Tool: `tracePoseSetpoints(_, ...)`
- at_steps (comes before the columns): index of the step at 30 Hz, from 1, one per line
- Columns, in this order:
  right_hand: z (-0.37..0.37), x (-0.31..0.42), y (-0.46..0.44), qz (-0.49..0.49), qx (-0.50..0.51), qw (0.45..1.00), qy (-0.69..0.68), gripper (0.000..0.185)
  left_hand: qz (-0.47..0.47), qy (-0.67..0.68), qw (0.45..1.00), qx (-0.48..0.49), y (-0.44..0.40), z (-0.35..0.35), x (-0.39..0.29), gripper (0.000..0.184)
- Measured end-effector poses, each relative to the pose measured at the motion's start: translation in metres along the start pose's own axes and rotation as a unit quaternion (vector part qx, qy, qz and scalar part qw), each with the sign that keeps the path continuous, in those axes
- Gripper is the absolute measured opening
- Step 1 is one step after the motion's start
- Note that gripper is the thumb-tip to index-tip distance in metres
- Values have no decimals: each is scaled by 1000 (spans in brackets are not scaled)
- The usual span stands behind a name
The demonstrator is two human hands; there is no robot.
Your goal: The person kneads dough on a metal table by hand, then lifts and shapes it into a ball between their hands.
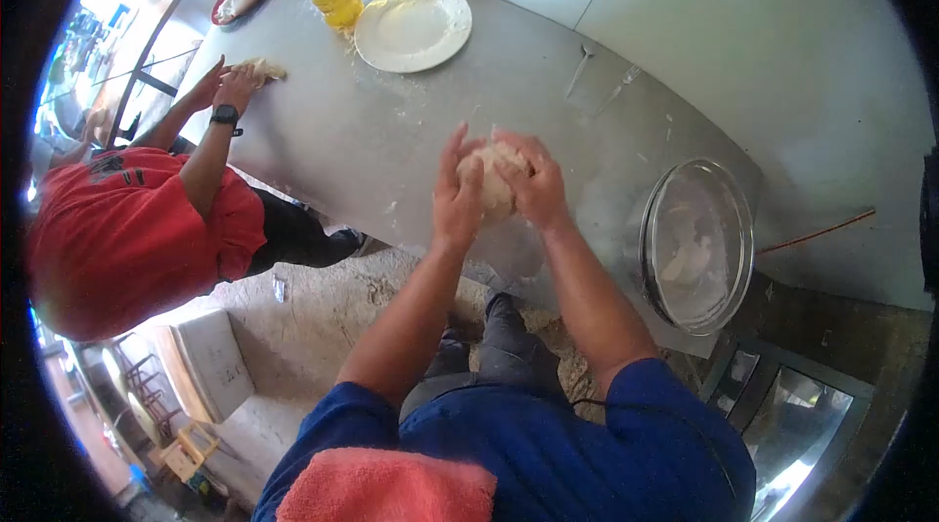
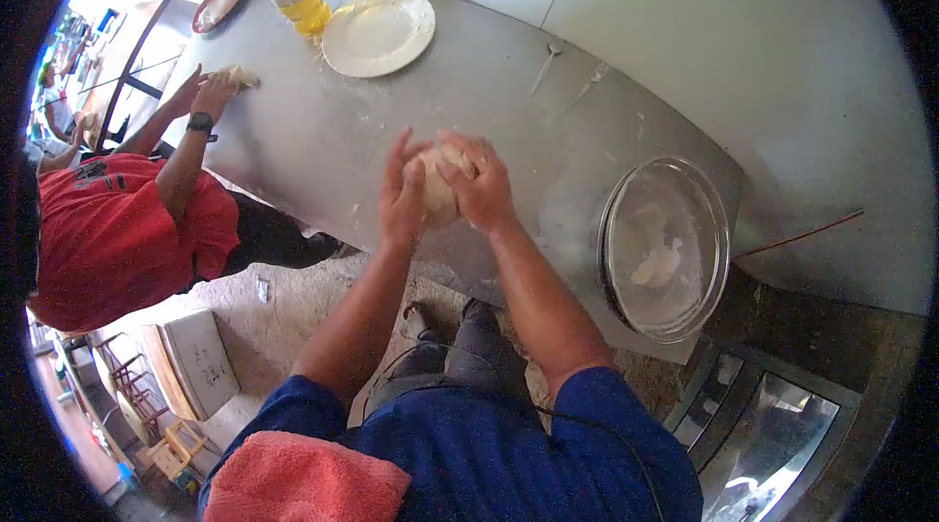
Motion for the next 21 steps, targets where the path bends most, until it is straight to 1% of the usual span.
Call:
tracePoseSetpoints(1, 3, 16, -8, 94, 2, 996, -14, 40, -50, 49, 997, 13, -2, -2, -14, 60)
tracePoseSetpoints(2, 5, 24, -18, 188, 4, 982, -28, 40, -50, 48, 998, 13, -7, 0, -7, 60)
tracePoseSetpoints(3, 5, 2, -33, 187, 5, 982, -30, 40, -82, -60, 995, 22, -10, 7, 7, 65)
tracePoseSetpoints(4, 3, -41, -45, 250, -11, 939, 238, 45, -111, -167, 979, 30, -11, 16, 23, 69)
tracePoseSetpoints(5, 7, -65, -49, 274, -13, 889, 367, 47, -111, -167, 979, 27, -10, 32, 47, 69)
tracePoseSetpoints(6, 11, -89, -54, 301, -22, 820, 486, 50, -88, -384, 918, 44, -3, 53, 75, 74)
tracePoseSetpoints(7, 26, -101, -58, 272, -69, 823, 494, 52, -61, -580, 810, 59, 3, 68, 89, 79)
tracePoseSetpoints(8, 29, -98, -70, 259, -94, 822, 498, 53, -52, -589, 807, 17, 8, 74, 74, 88)
tracePoseSetpoints(9, 33, -96, -82, 246, -119, 821, 501, 54, -53, -588, 807, 17, -4, 72, 57, 88)
tracePoseSetpoints(10, 34, -84, -80, 142, -128, 931, 310, 51, -58, -500, 864, -33, -6, 71, 43, 82)
tracePoseSetpoints(11, 30, -80, -74, 26, -136, 985, 100, 48, -63, -407, 907, -85, -7, 73, 37, 76)
tracePoseSetpoints(12, 14, -81, -76, 31, -137, 985, 99, 48, -67, -406, 907, -88, -23, 68, 43, 76)
tracePoseSetpoints(13, -13, -84, -75, 28, -93, 972, 213, 42, -80, -381, 919, -59, -43, 57, 58, 65)
tracePoseSetpoints(14, -33, -86, -65, 22, -44, 945, 323, 37, -88, -358, 929, -32, -53, 47, 79, 54)
tracePoseSetpoints(15, -42, -79, -52, 34, -48, 944, 326, 33, -116, -435, 893, 0, -54, 41, 114, 47)
tracePoseSetpoints(16, -49, -65, -45, 54, -54, 943, 324, 30, -147, -513, 845, 28, -57, 36, 139, 42)
tracePoseSetpoints(18, -43, -47, -42, -4, 13, 940, 341, 32, -118, -485, 866, 20, -41, 32, 108, 43)
tracePoseSetpoints(20, -48, -60, -53, 19, -10, 919, 393, 36, -171, -471, 865, -26, -34, 31, 97, 42)
tracePoseSetpoints(21, -47, -64, -64, 47, -13, 914, 403, 35, -164, -460, 873, -4, -36, 33, 122, 43)
Point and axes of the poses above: each hand's wrist, its own y-axis away from the middle knuckle, its own z-axis out of the back of the hand, x = y × z, the point moved 1 cm from there along -y, towards the middle knuckle, and after that the axes turned 1 degree about z, right-handed, at the moved point
